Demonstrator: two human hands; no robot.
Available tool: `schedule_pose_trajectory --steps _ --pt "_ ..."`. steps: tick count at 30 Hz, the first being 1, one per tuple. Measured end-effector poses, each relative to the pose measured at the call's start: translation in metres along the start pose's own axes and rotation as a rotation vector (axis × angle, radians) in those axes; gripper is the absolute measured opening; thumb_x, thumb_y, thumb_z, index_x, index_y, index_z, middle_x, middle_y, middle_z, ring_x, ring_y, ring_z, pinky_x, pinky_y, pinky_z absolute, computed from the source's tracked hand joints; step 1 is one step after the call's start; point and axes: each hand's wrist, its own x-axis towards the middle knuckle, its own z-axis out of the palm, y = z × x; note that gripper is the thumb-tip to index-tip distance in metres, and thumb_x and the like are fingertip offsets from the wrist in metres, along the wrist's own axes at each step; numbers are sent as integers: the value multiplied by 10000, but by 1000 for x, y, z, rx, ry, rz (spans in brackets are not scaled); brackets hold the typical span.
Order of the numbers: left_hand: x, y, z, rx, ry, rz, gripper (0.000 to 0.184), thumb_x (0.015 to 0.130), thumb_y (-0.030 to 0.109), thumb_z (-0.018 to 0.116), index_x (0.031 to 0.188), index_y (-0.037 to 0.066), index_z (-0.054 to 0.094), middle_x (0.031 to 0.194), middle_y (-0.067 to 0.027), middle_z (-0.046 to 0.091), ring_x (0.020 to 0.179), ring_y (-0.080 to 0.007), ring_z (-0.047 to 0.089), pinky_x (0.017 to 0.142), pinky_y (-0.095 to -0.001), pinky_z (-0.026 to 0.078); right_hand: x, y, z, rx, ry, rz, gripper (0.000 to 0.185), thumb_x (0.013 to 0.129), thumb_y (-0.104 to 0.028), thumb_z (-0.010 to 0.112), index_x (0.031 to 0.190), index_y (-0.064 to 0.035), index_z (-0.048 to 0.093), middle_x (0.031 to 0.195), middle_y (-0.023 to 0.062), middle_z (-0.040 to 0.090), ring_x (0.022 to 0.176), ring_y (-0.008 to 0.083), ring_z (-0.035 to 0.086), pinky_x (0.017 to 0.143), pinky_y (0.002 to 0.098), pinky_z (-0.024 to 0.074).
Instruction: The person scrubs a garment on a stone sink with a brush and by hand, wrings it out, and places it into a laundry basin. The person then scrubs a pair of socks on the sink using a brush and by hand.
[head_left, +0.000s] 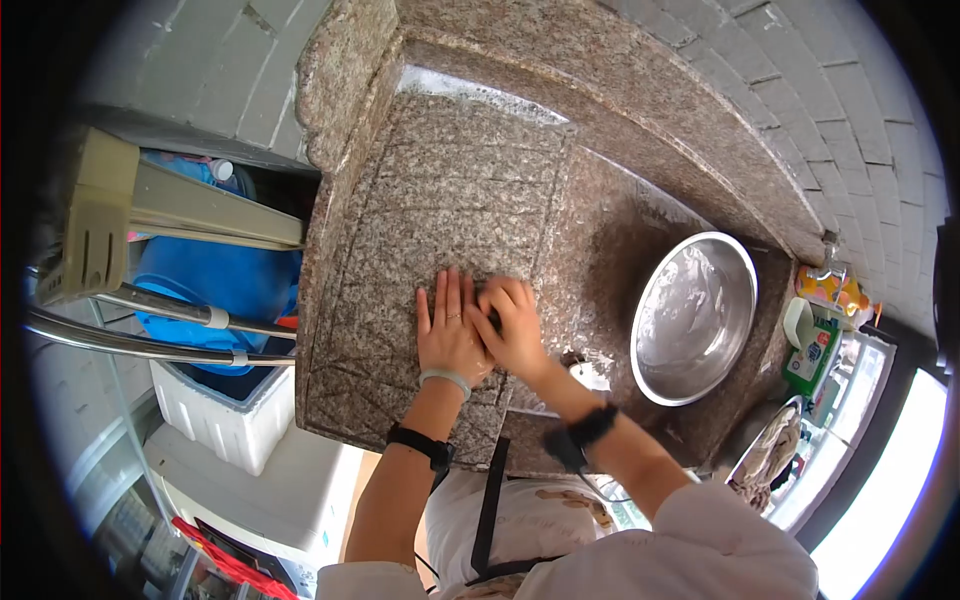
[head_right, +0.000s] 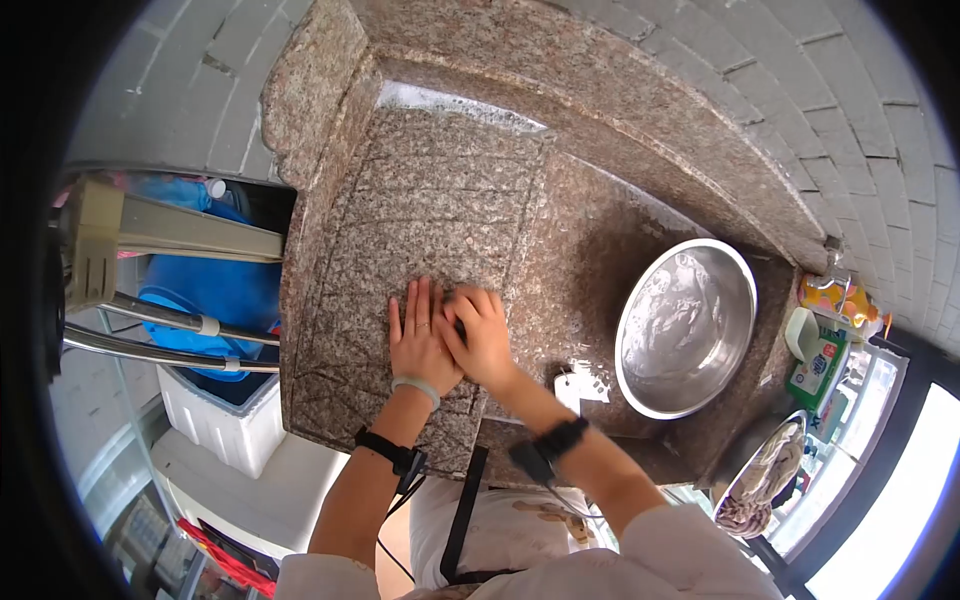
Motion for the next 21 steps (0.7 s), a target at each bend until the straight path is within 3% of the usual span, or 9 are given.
schedule_pose_trajectory --steps 2,4,6,9,11,12,13,16,21 --pt "-1 0 4 79 -50 6 742 873 442 432 1433 6 216 1511 -190 128 1420 -290 45 1130 -494 -15 -28 -8 -8 2 18 81 164 750 -124 675 793 -68 527 960 126 538 903 329 490 747 409 393" --pt "1 -1 6 68 -1 10 788 850 437 474 1436 -8 191 1515 -188 107 1419 -292 41 1130 -492 -15 -10 -4 0 -162 -50 -21 134 784 -149 649 794 -79 535 944 105 538 917 313 496 756 400 384" --pt "3 -1 -8 27 -95 13 814 834 411 509 1429 -35 179 1516 -192 98 1419 -291 38 1131 -488 -12 63 17 26 -313 -2 107 99 817 -174 615 826 -91 562 952 84 547 926 294 505 771 396 375" --pt "2 2 -8 146 -114 -2 864 823 449 521 1419 -69 171 1516 -188 97 1420 -289 21 1134 -480 -15 116 32 40 -336 211 24 84 838 -177 589 844 -93 580 980 80 558 930 282 511 783 403 370" --pt "2 -1 -3 59 -72 12 864 828 461 509 1424 -61 163 1519 -183 83 1420 -288 15 1134 -480 -20 95 27 28 -44 -14 -117 93 841 -171 587 812 -82 593 943 100 575 921 290 513 785 408 373" --pt "2 -1 -2 -47 -60 11 865 832 473 497 1428 -53 156 1523 -177 70 1421 -288 9 1134 -480 -25 67 27 16 109 -105 -55 143 848 -174 580 749 -72 591 865 114 580 915 296 512 797 415 371" --pt "4 1 -15 5 -197 1 840 859 489 444 1437 -36 136 1525 -173 57 1421 -286 -4 1133 -482 -37 32 23 3 243 -102 -31 178 848 -173 577 710 -60 584 816 119 576 881 305 513 804 422 368" --pt "5 3 -12 331 -225 28 803 888 494 382 1445 -19 117 1522 -181 65 1420 -287 -12 1132 -486 -48 -25 -15 -5 48 -27 38 93 833 -164 592 806 -75 589 802 95 555 854 290 505 781 398 355" --pt "5 0 -3 180 -173 0 798 899 501 327 1416 -83 155 1495 -220 146 1417 -296 31 1131 -496 -27 92 8 33 -226 101 -27 171 810 -202 644 883 -68 567 972 100 558 960 291 512 838 419 365"
